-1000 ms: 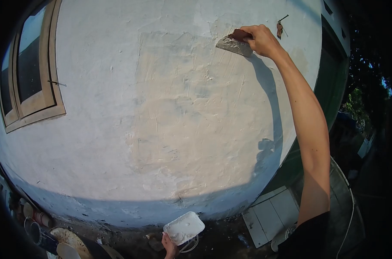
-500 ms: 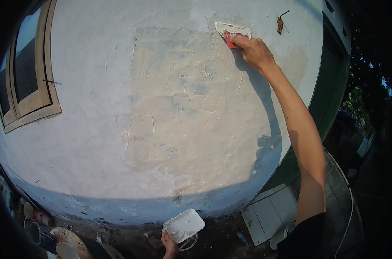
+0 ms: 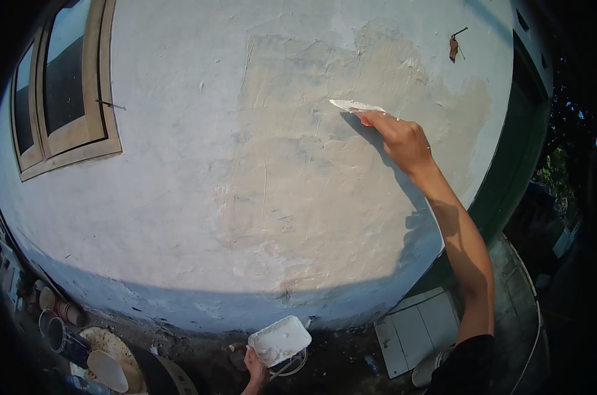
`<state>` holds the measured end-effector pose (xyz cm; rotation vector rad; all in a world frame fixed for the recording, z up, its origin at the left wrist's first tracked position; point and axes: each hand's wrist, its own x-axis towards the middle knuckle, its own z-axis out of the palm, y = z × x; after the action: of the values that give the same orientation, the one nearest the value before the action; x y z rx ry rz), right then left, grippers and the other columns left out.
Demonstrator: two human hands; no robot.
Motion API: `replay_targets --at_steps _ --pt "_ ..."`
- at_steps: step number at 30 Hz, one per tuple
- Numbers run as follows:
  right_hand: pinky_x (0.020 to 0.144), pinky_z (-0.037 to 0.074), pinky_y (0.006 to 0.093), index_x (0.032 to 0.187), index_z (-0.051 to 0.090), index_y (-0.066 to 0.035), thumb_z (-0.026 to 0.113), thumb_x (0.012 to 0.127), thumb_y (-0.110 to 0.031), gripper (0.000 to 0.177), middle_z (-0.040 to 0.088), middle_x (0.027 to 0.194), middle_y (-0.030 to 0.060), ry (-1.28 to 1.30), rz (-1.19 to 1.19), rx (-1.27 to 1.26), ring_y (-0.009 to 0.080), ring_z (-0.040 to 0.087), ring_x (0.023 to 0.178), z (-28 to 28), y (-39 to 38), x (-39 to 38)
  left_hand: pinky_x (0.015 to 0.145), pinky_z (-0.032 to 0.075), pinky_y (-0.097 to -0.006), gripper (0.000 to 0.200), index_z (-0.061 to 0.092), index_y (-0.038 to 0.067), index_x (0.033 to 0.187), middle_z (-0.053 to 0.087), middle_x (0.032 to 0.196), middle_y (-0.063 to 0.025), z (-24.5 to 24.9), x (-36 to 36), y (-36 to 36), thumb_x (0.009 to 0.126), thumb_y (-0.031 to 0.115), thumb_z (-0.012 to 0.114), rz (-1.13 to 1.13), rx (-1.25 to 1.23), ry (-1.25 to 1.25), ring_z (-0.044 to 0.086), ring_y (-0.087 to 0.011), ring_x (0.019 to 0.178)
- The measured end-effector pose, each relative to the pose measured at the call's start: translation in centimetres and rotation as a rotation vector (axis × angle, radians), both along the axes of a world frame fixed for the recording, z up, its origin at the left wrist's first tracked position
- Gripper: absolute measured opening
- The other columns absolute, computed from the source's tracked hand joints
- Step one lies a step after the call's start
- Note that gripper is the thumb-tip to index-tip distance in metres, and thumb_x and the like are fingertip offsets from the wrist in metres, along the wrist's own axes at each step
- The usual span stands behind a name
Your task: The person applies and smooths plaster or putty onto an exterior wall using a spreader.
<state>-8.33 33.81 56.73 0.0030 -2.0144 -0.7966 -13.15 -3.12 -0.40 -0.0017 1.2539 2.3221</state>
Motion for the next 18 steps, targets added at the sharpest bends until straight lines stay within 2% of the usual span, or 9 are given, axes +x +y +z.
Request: replay_targets --at_steps 1,2,3,4,7,10,12,14,18 --pt "0.069 0.061 0.0364 0.117 0.063 -0.010 0.057 0.084 0.005 0.037 0.071 0.107 0.0113 0.082 0.008 0.067 0.0293 0.071 0.079 2.9 -0.2 -0.2 0.088 0.054 -0.0360 0.053 0.055 0.001 0.119 0.065 0.109 -0.0082 0.5 -0.1 -0.7 0.106 0.047 0.034 0.013 -0.011 -0.011 0.065 -0.0195 0.097" --pt "0.068 0.060 0.0376 0.117 0.064 -0.013 0.056 0.084 0.005 0.038 0.072 0.099 0.0128 0.180 -0.036 -0.008 0.0310 0.071 0.078 8.0 -1.1 -0.9 0.087 0.054 -0.0360 0.053 0.056 0.001 0.119 0.065 0.109 -0.0081 0.3 -0.1 -2.3 0.106 0.047 0.034 0.046 -0.026 -0.021 0.065 -0.0194 0.097" --pt "0.068 0.060 0.0389 0.116 0.064 -0.014 0.056 0.085 0.005 0.038 0.072 0.096 0.0136 0.236 -0.051 0.009 0.0321 0.070 0.078 10.5 -0.6 -1.7 0.087 0.054 -0.0361 0.053 0.056 0.001 0.119 0.065 0.110 -0.0081 0.1 -0.8 -2.6 0.105 0.048 0.035 0.055 -0.033 -0.021 0.065 -0.0193 0.097" --pt "0.068 0.059 0.0403 0.116 0.064 -0.016 0.055 0.085 0.005 0.038 0.072 0.093 0.0145 0.293 -0.069 0.024 0.0331 0.070 0.077 11.8 -0.3 -2.7 0.087 0.054 -0.0362 0.054 0.056 0.001 0.119 0.065 0.110 -0.0081 -0.1 -1.3 -3.0 0.105 0.048 0.035 0.062 -0.041 -0.020 0.065 -0.0192 0.096" --pt "0.070 0.059 0.0426 0.116 0.064 -0.016 0.055 0.084 0.005 0.039 0.071 0.089 0.0157 0.224 -0.105 0.009 0.0348 0.070 0.079 12.7 -0.5 -5.9 0.088 0.052 -0.0338 0.051 0.056 0.001 0.120 0.065 0.110 -0.0071 1.0 -1.8 -4.8 0.106 0.045 0.037 0.074 0.022 -0.060 0.064 -0.0171 0.098" --pt "0.073 0.059 0.0436 0.117 0.063 -0.014 0.055 0.084 0.005 0.039 0.071 0.092 0.0169 0.101 -0.100 -0.075 0.0364 0.069 0.081 7.4 -2.0 -8.9 0.090 0.051 -0.0338 0.050 0.056 0.000 0.122 0.065 0.112 -0.0072 2.2 -2.8 -6.8 0.106 0.044 0.038 0.054 0.038 -0.099 0.064 -0.0171 0.101" --pt "0.074 0.060 0.0420 0.117 0.062 -0.008 0.054 0.085 0.003 0.035 0.070 0.101 0.0182 0.047 -0.012 -0.060 0.0349 0.070 0.086 2.1 -2.8 -10.1 0.092 0.051 -0.0351 0.051 0.056 0.000 0.123 0.065 0.114 -0.0078 2.5 -3.1 -7.9 0.106 0.044 0.037 0.032 0.061 -0.128 0.064 -0.0184 0.102" --pt "0.075 0.060 0.0415 0.118 0.060 -0.002 0.055 0.086 0.000 0.033 0.067 0.114 0.0201 -0.009 -0.083 0.051 0.0332 0.070 0.097 -3.8 -3.8 -10.9 0.094 0.050 -0.0366 0.052 0.056 0.001 0.123 0.066 0.115 -0.0084 2.4 -3.8 -8.6 0.106 0.045 0.036 0.010 0.097 -0.147 0.065 -0.0199 0.103" --pt "0.081 0.060 0.0425 0.125 0.057 -0.002 0.056 0.087 -0.003 0.038 0.063 0.119 0.0259 -0.189 -0.120 -0.073 0.0376 0.064 0.111 -15.1 -6.0 -11.4 0.095 0.051 -0.0377 0.053 0.055 0.001 0.125 0.065 0.116 -0.0083 2.9 -4.6 -9.8 0.105 0.046 0.036 -0.032 0.075 -0.105 0.065 -0.0211 0.105"
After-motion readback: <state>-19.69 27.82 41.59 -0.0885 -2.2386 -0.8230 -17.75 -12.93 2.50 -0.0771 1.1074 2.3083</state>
